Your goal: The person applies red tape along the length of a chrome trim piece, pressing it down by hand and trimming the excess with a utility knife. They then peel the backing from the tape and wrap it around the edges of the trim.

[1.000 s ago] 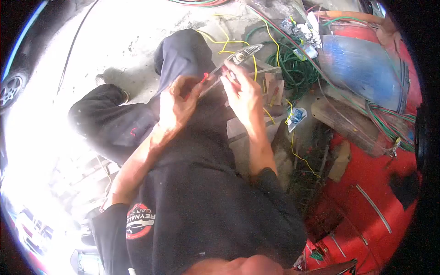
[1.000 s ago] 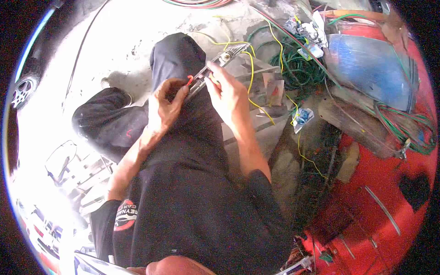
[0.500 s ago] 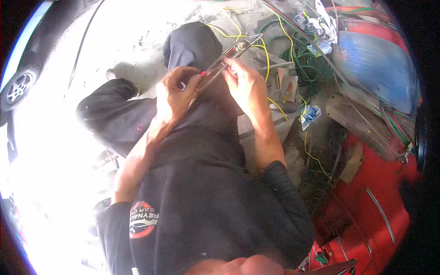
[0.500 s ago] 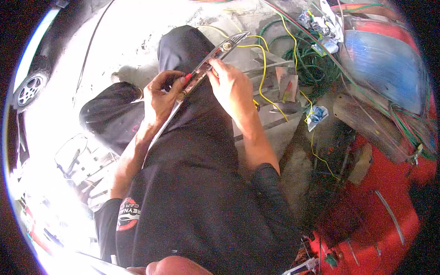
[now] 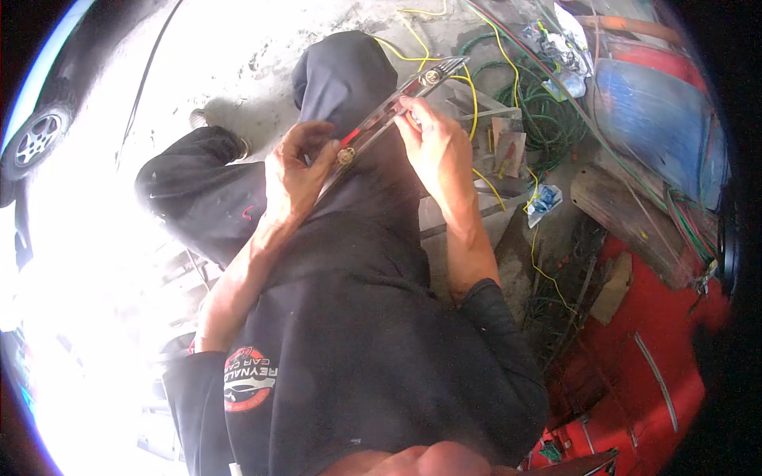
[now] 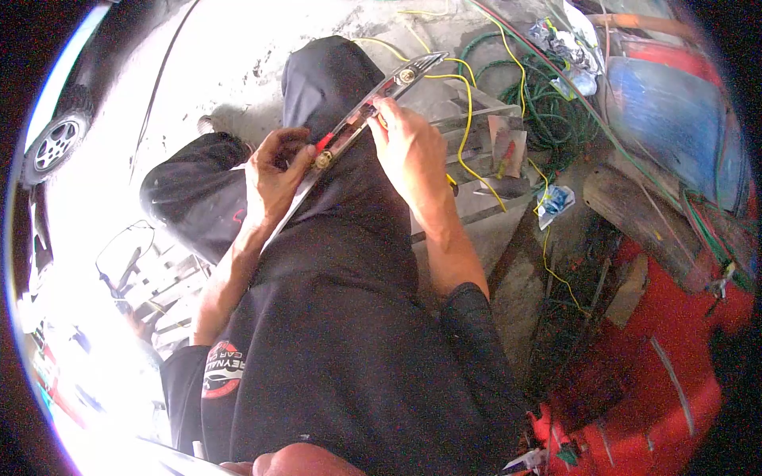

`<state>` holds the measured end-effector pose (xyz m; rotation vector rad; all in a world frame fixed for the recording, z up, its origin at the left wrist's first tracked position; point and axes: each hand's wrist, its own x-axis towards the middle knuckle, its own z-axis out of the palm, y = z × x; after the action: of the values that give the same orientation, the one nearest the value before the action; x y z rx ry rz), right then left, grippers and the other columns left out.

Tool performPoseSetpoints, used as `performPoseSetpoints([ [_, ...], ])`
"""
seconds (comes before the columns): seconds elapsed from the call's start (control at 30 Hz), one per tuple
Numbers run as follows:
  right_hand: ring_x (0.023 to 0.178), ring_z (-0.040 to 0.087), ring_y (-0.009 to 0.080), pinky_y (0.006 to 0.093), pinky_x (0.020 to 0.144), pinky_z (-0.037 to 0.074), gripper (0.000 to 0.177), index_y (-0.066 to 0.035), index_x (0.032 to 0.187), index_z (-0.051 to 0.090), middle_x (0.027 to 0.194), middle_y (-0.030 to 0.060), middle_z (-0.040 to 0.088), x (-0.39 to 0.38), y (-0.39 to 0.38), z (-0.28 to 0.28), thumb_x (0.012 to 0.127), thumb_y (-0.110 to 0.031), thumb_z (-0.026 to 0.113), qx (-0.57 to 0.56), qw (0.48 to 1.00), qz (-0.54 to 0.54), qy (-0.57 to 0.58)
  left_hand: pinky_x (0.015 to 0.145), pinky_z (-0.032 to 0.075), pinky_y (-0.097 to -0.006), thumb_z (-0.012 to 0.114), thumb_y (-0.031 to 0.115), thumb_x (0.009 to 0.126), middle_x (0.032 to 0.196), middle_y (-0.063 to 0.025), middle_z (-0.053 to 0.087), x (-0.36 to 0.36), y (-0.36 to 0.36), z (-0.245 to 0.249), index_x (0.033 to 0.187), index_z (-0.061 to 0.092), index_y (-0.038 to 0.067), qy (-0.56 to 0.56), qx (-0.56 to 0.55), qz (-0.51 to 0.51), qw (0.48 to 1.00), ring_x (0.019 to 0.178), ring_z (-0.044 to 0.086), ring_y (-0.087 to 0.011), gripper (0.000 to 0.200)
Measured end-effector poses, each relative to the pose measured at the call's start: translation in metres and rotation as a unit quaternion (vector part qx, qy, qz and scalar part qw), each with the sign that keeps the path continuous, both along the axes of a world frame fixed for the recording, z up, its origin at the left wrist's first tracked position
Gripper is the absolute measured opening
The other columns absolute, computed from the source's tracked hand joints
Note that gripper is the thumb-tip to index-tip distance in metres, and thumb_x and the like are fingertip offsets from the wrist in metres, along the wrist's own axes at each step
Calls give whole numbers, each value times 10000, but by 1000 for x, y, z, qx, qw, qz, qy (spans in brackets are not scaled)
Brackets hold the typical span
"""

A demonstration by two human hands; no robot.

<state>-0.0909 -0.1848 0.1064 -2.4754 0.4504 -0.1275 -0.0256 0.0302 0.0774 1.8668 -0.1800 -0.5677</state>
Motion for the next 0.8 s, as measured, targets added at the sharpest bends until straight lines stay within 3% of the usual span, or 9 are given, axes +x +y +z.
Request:
performPoseSetpoints([
  [0.1,869,744,340,410,726,566,236,-57,1161,710,961,171,753,3,2,8,957,-174,709,2,999,-10,38,800,535,-265,780,144,924,955,-50,745,0,6,2,1148,714,8,25,14,2,1000,851,659,-94,270],
  [0.2,814,718,371,476,701,557,241,-106,1187,685,888,155,730,2,1,6,984,-235,668,9,999,-5,31,784,527,-262,786,148,915,936,-43,735,-1,12,9,1149,714,9,38,40,0,998,831,646,-91,282],
  [0.8,873,730,373,463,726,573,223,-75,1145,690,1004,163,751,5,1,7,981,-224,669,-42,998,10,50,853,513,-252,770,97,913,991,-36,729,-32,89,30,1210,696,19,98,110,50,988,878,637,-85,316],
])
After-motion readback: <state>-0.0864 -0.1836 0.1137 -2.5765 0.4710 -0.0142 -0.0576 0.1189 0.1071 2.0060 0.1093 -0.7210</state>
